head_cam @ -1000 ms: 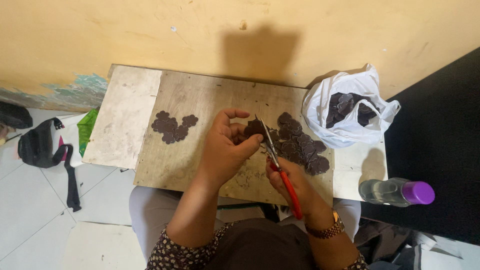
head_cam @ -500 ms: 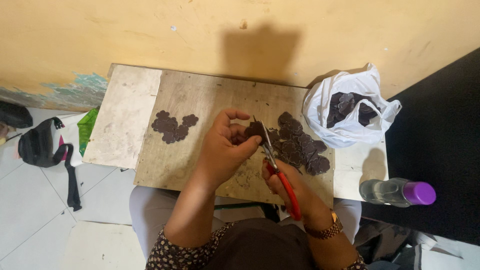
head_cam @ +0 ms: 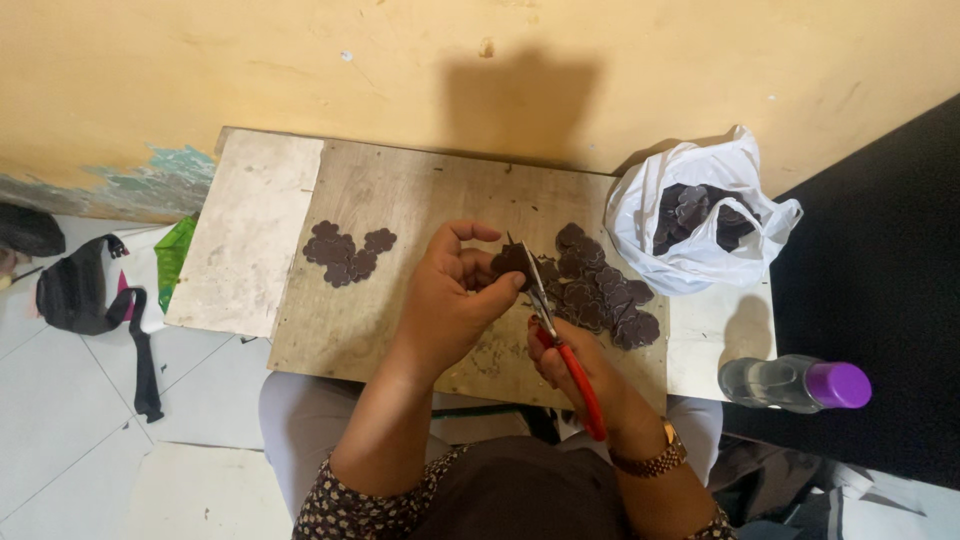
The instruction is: The person uses red-handled scissors to cut dark brown material into flower-like shapes on a wooden board. They pick up each piece, trim the edges, and place the finished shapes into a white plastic bag.
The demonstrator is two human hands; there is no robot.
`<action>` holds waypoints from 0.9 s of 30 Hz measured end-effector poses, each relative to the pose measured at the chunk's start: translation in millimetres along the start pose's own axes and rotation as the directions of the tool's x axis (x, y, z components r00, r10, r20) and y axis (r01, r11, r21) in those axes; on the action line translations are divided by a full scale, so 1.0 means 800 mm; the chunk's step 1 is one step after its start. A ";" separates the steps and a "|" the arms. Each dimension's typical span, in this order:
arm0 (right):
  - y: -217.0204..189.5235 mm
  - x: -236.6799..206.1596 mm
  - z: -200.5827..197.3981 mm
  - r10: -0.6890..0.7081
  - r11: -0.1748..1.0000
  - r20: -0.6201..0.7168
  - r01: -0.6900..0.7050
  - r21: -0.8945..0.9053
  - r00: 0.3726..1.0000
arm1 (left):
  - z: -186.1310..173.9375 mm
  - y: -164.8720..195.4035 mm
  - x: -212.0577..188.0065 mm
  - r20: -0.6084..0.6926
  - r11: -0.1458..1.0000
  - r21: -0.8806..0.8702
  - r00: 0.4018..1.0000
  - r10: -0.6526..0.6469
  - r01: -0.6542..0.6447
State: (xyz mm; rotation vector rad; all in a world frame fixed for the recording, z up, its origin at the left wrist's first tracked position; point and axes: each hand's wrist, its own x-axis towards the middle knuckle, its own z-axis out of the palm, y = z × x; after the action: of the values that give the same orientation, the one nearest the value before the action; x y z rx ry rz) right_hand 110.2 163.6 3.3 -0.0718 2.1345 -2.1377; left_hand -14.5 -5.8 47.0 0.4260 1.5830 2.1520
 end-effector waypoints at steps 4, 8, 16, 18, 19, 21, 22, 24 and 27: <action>-0.007 0.000 0.000 -0.007 1.000 0.011 0.007 -0.027 1.000 | 0.000 0.002 0.000 -0.001 1.000 0.024 1.000 -0.003 0.003; -0.012 -0.001 0.000 -0.052 0.995 0.037 0.055 -0.078 0.998 | -0.002 0.006 -0.002 0.041 0.995 0.089 0.998 -0.053 0.049; -0.007 -0.001 0.000 -0.052 0.999 0.043 0.051 0.009 0.998 | 0.000 0.003 -0.001 0.046 0.998 0.055 0.998 -0.038 0.036; -0.006 -0.002 -0.001 -0.041 0.999 0.038 0.040 0.012 0.998 | -0.001 0.000 -0.001 0.044 0.998 0.048 0.999 -0.031 0.029; -0.005 -0.002 -0.002 -0.031 0.999 0.036 0.030 0.014 0.999 | -0.002 -0.002 0.000 0.042 0.998 0.048 0.999 -0.030 0.028; -0.005 -0.001 -0.002 -0.010 1.000 0.032 0.009 0.020 0.999 | -0.003 -0.007 0.001 0.038 0.998 0.049 0.999 -0.031 0.029; -0.005 -0.001 -0.001 -0.013 1.000 0.027 0.013 0.005 1.000 | -0.003 -0.011 0.001 0.045 1.000 0.018 0.999 -0.017 0.016; -0.006 -0.001 -0.001 -0.023 0.999 0.012 0.023 -0.028 1.000 | -0.002 -0.018 0.004 0.063 0.999 -0.048 0.998 0.016 -0.013; -0.009 -0.001 -0.002 -0.038 0.999 0.038 0.039 -0.028 0.999 | -0.004 -0.029 0.009 0.108 0.995 -0.104 0.994 0.007 0.004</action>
State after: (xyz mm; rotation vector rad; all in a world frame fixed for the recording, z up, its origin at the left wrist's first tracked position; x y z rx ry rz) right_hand 110.7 165.0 10.3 -0.1562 2.1605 -2.1090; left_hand -18.8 1.4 24.2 0.5007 1.4055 2.1628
